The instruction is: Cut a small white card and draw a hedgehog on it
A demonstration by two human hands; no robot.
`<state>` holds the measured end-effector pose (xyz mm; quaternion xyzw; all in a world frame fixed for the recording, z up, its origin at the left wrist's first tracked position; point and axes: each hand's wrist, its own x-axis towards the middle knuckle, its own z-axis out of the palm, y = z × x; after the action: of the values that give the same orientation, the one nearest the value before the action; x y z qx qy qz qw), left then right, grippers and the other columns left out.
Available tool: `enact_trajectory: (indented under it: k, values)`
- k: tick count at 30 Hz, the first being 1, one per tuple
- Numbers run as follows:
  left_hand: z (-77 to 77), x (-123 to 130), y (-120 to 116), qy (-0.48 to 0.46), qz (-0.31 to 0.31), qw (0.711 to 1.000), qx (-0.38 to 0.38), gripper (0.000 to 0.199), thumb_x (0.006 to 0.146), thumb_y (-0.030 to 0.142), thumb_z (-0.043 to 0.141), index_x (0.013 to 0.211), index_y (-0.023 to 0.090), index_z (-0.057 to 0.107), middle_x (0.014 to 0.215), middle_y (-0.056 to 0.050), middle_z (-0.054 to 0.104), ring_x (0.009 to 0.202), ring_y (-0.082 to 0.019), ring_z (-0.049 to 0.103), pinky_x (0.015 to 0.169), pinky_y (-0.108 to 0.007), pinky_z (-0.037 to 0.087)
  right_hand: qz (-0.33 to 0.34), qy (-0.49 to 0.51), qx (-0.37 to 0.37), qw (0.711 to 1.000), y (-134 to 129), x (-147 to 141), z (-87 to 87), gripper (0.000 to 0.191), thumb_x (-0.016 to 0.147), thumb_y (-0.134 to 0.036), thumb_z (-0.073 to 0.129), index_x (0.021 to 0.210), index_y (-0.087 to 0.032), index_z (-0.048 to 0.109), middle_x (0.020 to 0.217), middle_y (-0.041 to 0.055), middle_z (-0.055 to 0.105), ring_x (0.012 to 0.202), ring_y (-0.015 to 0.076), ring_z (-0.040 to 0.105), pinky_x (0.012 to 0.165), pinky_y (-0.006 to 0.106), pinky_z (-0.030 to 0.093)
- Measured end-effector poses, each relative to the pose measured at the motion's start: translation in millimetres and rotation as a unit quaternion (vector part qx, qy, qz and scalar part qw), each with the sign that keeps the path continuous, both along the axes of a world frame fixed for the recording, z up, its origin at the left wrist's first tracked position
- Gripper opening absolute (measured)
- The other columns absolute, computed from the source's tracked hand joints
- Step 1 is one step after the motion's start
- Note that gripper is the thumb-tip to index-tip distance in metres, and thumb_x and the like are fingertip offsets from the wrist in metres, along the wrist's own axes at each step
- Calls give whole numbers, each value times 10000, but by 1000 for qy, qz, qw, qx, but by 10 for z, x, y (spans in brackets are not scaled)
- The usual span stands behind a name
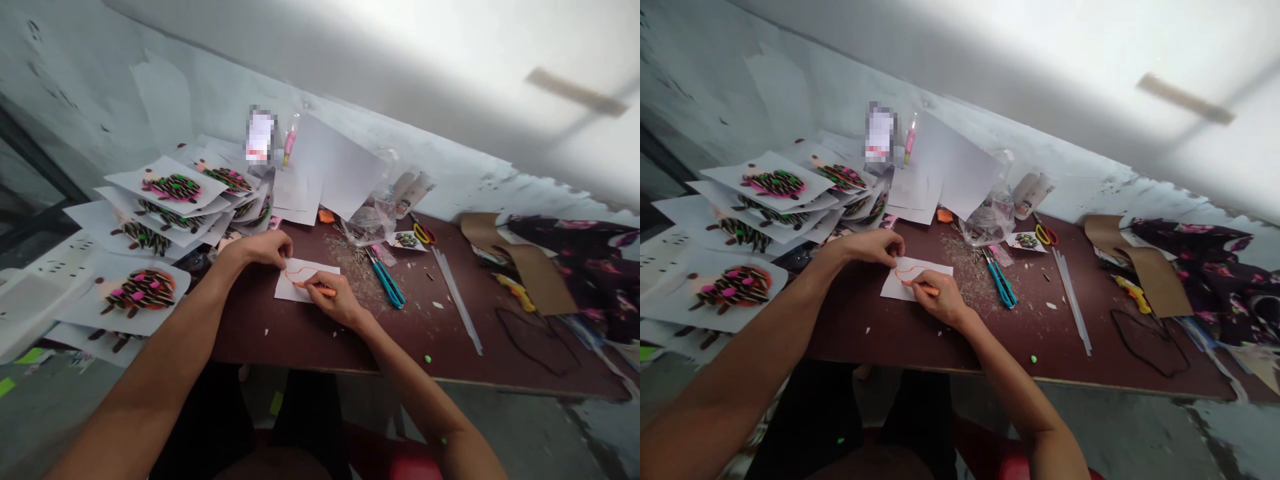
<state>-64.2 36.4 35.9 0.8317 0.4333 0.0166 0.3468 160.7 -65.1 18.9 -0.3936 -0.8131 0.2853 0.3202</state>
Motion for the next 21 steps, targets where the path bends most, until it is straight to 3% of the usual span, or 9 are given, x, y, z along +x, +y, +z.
enact_trajectory:
  k: [21]
  values:
    - [-7, -18, 30, 23, -11, 1000, -3, 318, 648, 295, 671, 939, 169, 655, 864, -33, 677, 747, -170, 592, 628, -247, 411, -24, 15, -55, 998, -80, 235, 33, 217, 878, -287, 552, 748, -154, 663, 651, 4, 613, 556, 94, 458, 546, 209, 350]
